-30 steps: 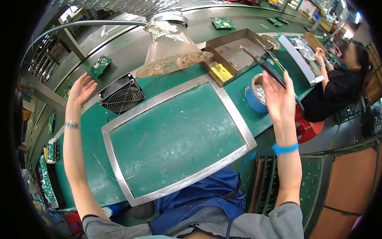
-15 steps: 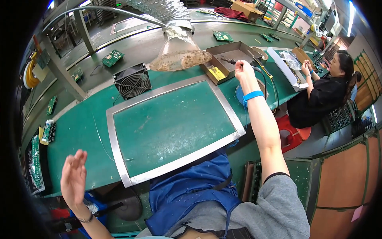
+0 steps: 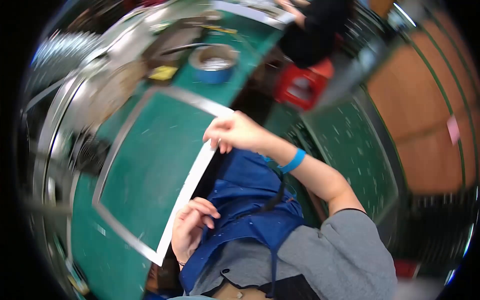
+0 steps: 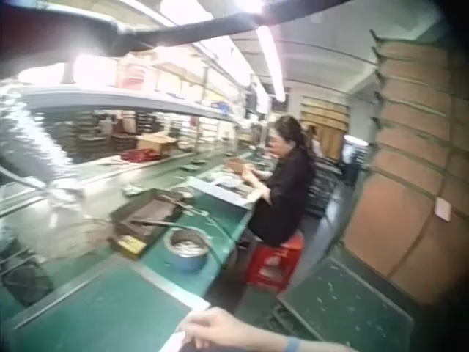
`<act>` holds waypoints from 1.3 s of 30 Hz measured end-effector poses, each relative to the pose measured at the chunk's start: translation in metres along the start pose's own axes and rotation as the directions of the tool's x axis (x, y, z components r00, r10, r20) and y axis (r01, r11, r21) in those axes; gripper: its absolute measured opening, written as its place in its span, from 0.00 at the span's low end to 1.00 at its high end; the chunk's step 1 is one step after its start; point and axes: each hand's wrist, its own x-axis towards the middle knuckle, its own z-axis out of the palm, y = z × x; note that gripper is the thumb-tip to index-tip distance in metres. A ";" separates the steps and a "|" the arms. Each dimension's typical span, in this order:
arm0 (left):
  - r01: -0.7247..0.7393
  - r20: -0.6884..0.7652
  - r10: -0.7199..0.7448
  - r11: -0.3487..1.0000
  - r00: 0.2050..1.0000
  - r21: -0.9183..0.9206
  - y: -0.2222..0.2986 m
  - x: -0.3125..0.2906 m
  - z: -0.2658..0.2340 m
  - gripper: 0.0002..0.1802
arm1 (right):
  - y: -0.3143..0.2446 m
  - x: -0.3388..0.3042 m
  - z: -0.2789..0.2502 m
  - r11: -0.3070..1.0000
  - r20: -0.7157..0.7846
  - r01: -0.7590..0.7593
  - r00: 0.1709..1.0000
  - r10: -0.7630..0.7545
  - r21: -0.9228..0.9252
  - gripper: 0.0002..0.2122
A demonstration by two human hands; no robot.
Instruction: The person solders electronic components onto printed circuit boards using a soldering iron and solder wire.
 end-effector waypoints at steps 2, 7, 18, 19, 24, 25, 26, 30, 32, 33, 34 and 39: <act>0.089 -0.035 -0.088 0.996 0.995 0.023 -0.010 0.025 -0.001 0.11 | 0.056 -0.038 -0.015 0.999 -0.128 -0.025 0.992 0.022 -0.025 0.12; 0.346 0.083 -0.357 0.930 0.930 0.127 -0.043 0.098 0.043 0.11 | 0.188 -0.193 -0.082 0.948 -0.740 -0.216 0.592 0.319 0.236 0.17; 0.643 0.089 -0.734 0.641 0.673 0.419 -0.142 0.211 0.123 0.12 | 0.445 -0.390 -0.132 0.146 -0.432 0.966 -0.040 0.901 0.215 0.31; 0.647 0.078 -0.740 0.629 0.668 0.431 -0.145 0.214 0.122 0.12 | 0.439 -0.384 -0.136 0.069 -0.378 0.982 0.004 0.926 0.177 0.31; 0.697 0.018 -0.785 0.559 0.619 0.449 -0.159 0.230 0.116 0.11 | 0.310 -0.415 -0.150 -0.031 -0.468 0.993 0.083 0.880 0.117 0.29; 0.699 0.004 -0.778 0.567 0.629 0.436 -0.161 0.233 0.115 0.11 | 0.261 -0.426 -0.159 -0.181 -0.578 0.983 0.165 0.799 0.031 0.30; 0.701 -0.014 -0.770 0.573 0.637 0.425 -0.163 0.235 0.112 0.11 | 0.231 -0.438 -0.169 -0.078 -0.723 0.994 0.107 0.683 0.074 0.32; 0.704 0.019 -0.781 0.574 0.624 0.418 -0.167 0.241 0.116 0.11 | 0.137 -0.490 -0.252 -0.067 -0.855 0.996 0.081 0.513 0.054 0.42; 0.707 0.042 -0.789 0.571 0.613 0.416 -0.174 0.245 0.119 0.11 | 0.096 -0.514 -0.297 -0.055 -0.914 0.999 0.018 0.405 -0.005 0.43; 0.706 0.049 -0.791 0.570 0.609 0.420 -0.177 0.246 0.120 0.12 | 0.087 -0.531 -0.322 0.005 -0.927 1.000 -0.027 0.373 -0.028 0.43; 0.702 0.044 -0.789 0.570 0.613 0.427 -0.177 0.247 0.119 0.12 | 0.086 -0.539 -0.347 0.051 -0.938 0.998 -0.058 0.342 -0.043 0.43; 0.729 0.016 -0.803 0.548 0.595 0.409 -0.186 0.250 0.108 0.12 | 0.080 -0.514 -0.415 0.698 -0.970 0.710 -0.223 0.095 -0.095 0.42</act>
